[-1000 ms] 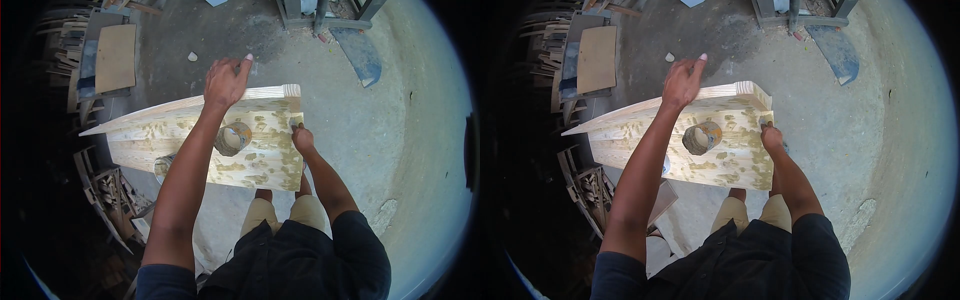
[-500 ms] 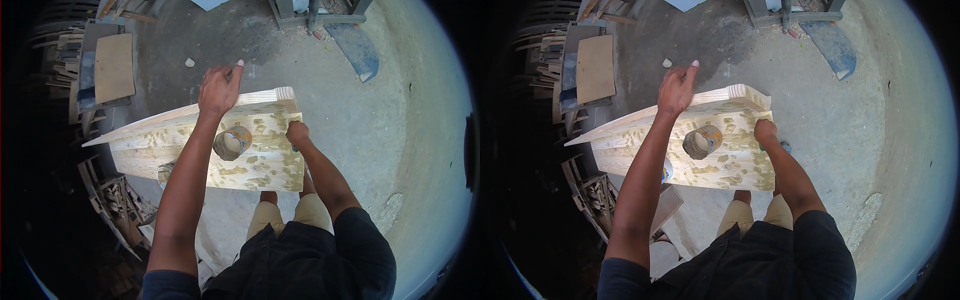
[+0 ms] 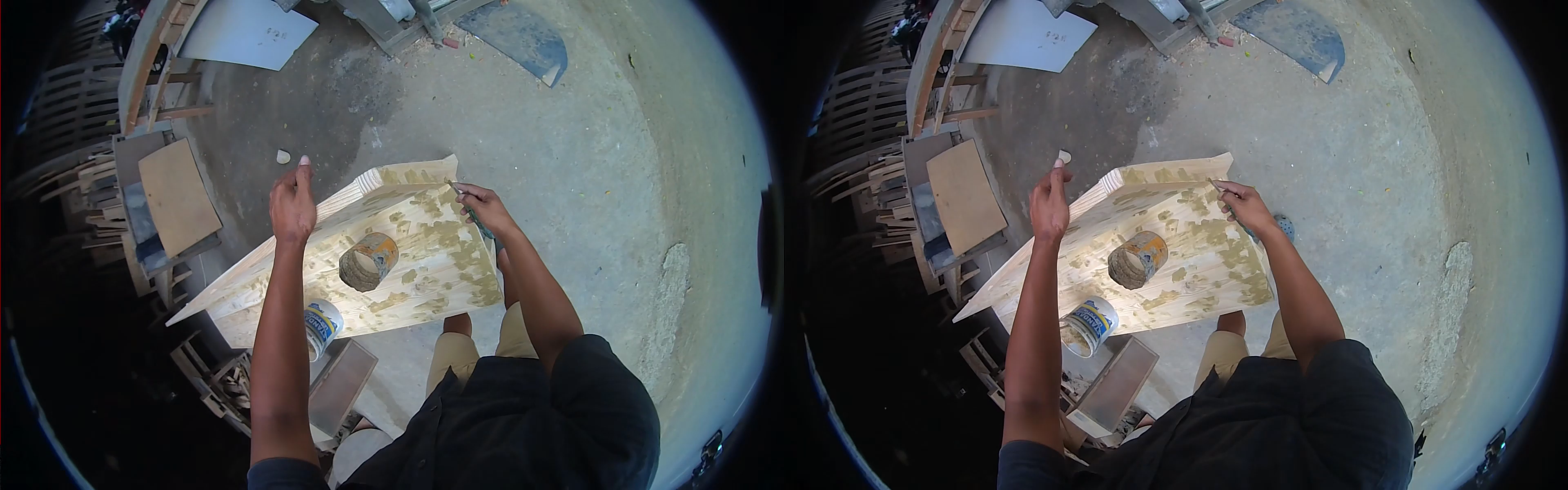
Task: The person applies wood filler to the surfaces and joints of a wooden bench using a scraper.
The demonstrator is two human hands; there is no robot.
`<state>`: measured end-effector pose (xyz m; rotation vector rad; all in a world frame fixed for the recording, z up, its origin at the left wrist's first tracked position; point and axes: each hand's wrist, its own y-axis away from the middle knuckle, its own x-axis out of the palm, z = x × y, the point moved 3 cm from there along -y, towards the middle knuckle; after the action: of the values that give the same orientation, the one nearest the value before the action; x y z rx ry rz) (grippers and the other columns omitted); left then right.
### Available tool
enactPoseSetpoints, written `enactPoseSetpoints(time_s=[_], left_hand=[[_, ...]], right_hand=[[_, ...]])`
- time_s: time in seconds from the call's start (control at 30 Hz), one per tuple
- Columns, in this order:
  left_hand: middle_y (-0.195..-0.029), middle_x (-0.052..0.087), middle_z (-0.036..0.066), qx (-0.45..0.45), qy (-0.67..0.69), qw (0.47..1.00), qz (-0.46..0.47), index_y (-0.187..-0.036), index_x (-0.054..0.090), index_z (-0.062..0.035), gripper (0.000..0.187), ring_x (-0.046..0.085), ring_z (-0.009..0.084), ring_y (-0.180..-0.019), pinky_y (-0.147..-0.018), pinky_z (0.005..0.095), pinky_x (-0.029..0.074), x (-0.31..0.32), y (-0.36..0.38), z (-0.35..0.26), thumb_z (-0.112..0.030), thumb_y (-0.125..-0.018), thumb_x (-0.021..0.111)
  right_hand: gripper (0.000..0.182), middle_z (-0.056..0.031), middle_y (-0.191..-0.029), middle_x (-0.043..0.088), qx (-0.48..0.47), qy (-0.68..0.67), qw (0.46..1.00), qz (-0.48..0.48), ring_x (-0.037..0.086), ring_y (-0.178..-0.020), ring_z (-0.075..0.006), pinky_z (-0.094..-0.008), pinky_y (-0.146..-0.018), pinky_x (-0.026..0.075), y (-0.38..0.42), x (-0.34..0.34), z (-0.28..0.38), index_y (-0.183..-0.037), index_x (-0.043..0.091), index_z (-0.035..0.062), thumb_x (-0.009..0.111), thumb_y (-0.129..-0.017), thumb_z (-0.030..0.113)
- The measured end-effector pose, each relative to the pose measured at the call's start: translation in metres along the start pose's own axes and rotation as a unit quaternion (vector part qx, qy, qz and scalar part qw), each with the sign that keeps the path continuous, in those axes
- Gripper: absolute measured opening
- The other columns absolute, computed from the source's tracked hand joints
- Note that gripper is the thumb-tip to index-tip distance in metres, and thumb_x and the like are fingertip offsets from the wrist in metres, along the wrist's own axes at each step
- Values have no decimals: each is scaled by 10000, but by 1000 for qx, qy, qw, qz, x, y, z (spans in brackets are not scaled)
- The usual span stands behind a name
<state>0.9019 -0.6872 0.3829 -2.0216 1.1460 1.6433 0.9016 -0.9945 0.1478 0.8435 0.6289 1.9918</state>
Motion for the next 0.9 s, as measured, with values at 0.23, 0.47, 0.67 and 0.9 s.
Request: enactPoseSetpoints(time_s=[0.23, 0.47, 0.67, 0.9], left_hand=[[-1062, 686, 218, 20, -11, 1000, -10, -1021, 709, 14, 650, 612, 373, -1084, -967, 409, 425, 3, -2, 4, -554, -969, 399], [-1028, 696, 215, 32, -7, 999, -9, -1003, 705, 27, 625, 632, 371, -1028, -933, 407, 438, 5, -4, 7, -515, -979, 395], [-1006, 699, 214, 25, -4, 1000, -10, -988, 705, 37, 635, 637, 349, -1025, -934, 399, 439, 6, -6, 9, -517, -982, 395], [-947, 702, 182, 13, 14, 1000, -3, -965, 700, 47, 654, 626, 289, -884, -877, 384, 459, 9, -4, 9, -526, -990, 386]], right_hand=[[374, -76, -959, 621, -80, 112, 990, -17, 588, -826, -148, -313, -740, 508, -18, 17, -3, -1299, 626, 181, 588, -927, 178], [402, -127, -988, 607, -217, 261, 940, 11, 592, -956, -269, -358, -884, 468, -36, -7, 11, -1282, 638, 234, 578, -901, 121], [398, -127, -1059, 596, -223, 245, 942, 54, 587, -993, -266, -363, -904, 464, -30, -11, 1, -1284, 636, 232, 574, -908, 116], [395, -134, -1059, 600, -252, 240, 937, 36, 592, -1005, -276, -375, -911, 465, -30, -5, 0, -1283, 633, 190, 582, -900, 110]])
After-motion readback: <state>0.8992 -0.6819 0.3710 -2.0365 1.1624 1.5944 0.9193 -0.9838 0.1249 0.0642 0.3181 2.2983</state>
